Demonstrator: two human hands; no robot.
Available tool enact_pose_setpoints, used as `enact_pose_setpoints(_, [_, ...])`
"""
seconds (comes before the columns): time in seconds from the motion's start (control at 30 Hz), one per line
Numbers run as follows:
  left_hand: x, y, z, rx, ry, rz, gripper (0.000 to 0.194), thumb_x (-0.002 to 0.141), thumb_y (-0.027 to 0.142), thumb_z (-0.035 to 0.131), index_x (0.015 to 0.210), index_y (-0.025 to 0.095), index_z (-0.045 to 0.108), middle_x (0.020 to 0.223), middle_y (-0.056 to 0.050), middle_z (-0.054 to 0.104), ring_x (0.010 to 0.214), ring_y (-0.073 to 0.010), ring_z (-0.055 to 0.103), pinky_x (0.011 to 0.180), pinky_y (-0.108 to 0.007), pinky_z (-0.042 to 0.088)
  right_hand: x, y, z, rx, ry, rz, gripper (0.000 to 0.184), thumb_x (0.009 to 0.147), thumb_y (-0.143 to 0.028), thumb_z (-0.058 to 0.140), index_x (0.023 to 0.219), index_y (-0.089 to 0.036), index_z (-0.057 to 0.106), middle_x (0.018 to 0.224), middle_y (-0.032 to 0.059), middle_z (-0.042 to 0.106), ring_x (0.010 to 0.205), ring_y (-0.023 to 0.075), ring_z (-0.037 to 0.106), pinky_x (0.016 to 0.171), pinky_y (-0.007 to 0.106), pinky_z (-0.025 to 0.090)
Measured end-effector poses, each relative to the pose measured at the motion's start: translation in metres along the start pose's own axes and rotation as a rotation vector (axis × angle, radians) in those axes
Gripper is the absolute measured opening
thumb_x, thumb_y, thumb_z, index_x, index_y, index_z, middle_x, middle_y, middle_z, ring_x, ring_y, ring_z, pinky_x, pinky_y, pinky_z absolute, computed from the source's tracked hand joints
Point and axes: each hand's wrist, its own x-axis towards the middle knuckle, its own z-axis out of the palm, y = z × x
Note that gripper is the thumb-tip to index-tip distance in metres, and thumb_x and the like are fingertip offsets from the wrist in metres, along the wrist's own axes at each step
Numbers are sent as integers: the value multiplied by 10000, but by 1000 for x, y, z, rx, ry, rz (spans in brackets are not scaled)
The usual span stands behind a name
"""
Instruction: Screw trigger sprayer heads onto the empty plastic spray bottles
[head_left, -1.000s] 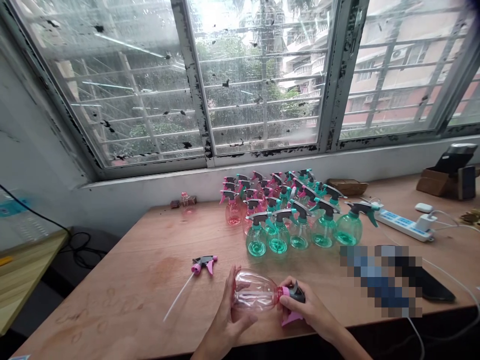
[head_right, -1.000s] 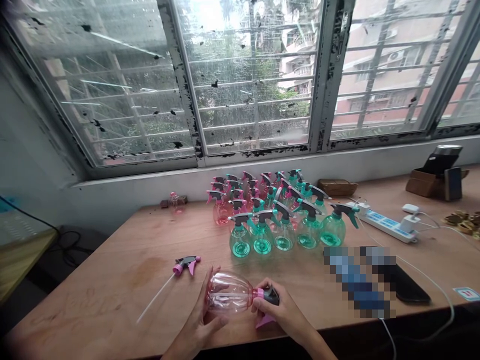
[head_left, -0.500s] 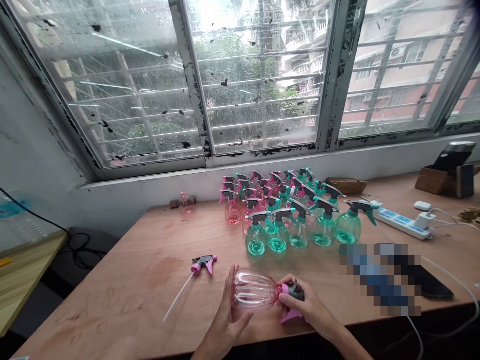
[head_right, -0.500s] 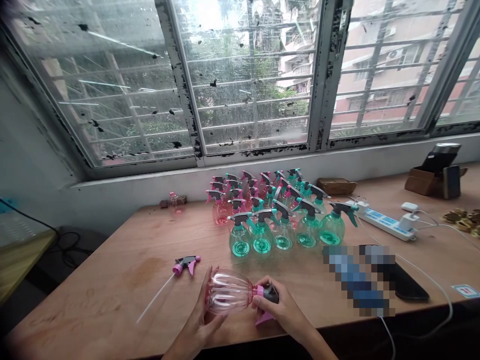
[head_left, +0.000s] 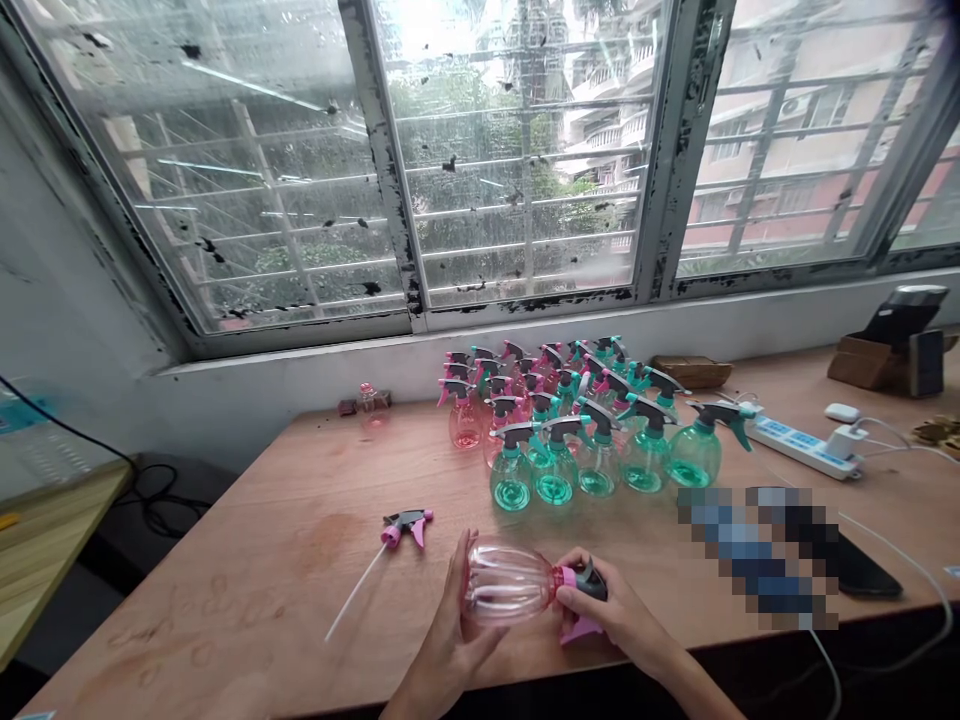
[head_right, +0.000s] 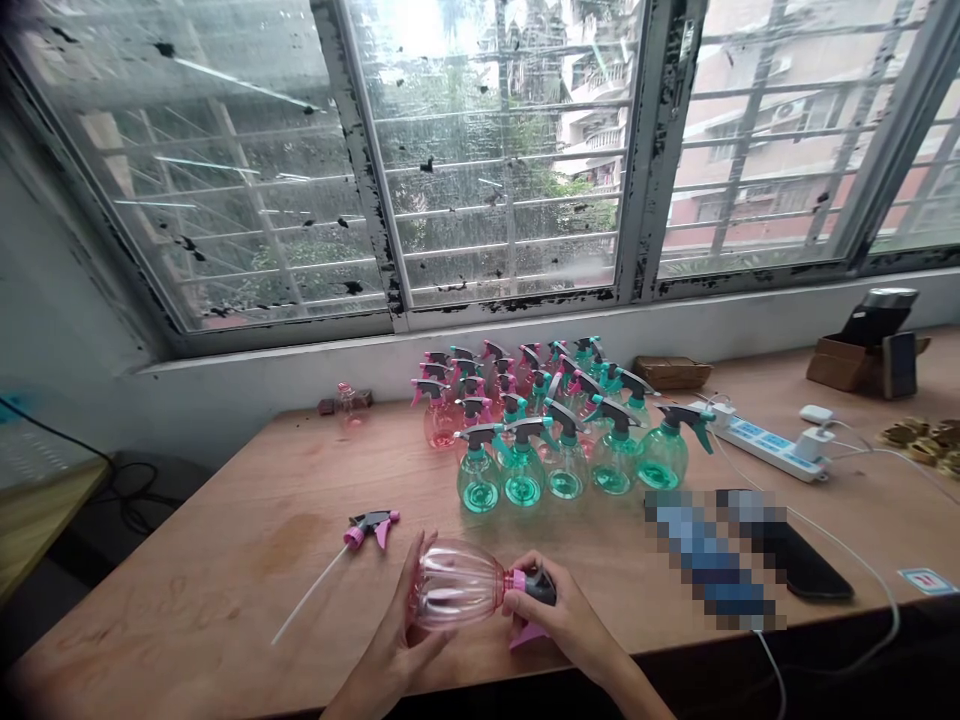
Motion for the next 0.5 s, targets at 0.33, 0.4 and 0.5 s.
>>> enact_pose_setpoints(0.33, [-2, 7, 0, -25, -22, -70, 1030, 872, 383, 760, 1620, 348, 53, 1738, -63, 89, 1585, -332, 135, 1300, -514, 95, -1, -2, 1, -4, -4, 9, 347, 828, -481, 803, 880, -185, 630, 668, -3, 729, 575, 184, 695, 599, 309, 558])
enact_pose_setpoints(0.4, [-1, 8, 0, -54, -19, -72, 1002, 882, 396, 746, 1622, 325, 74, 1735, -76, 110, 1579, -343, 155, 1300, -514, 100, -1, -2, 1, -1, -7, 8, 345, 830, -475, 804, 878, -182, 628, 654, -6, 725, 562, 175, 687, 593, 301, 554])
enact_pose_setpoints(0.5, [-1, 7, 0, -42, -10, -67, 989, 879, 377, 755, 1617, 351, 96, 1734, -61, 119, 1573, -348, 179, 1297, -519, 112, -1, -2, 0, 6, -11, 12, 331, 839, -459, 803, 892, -179, 634, 677, -2, 738, 577, 170, 691, 601, 293, 558])
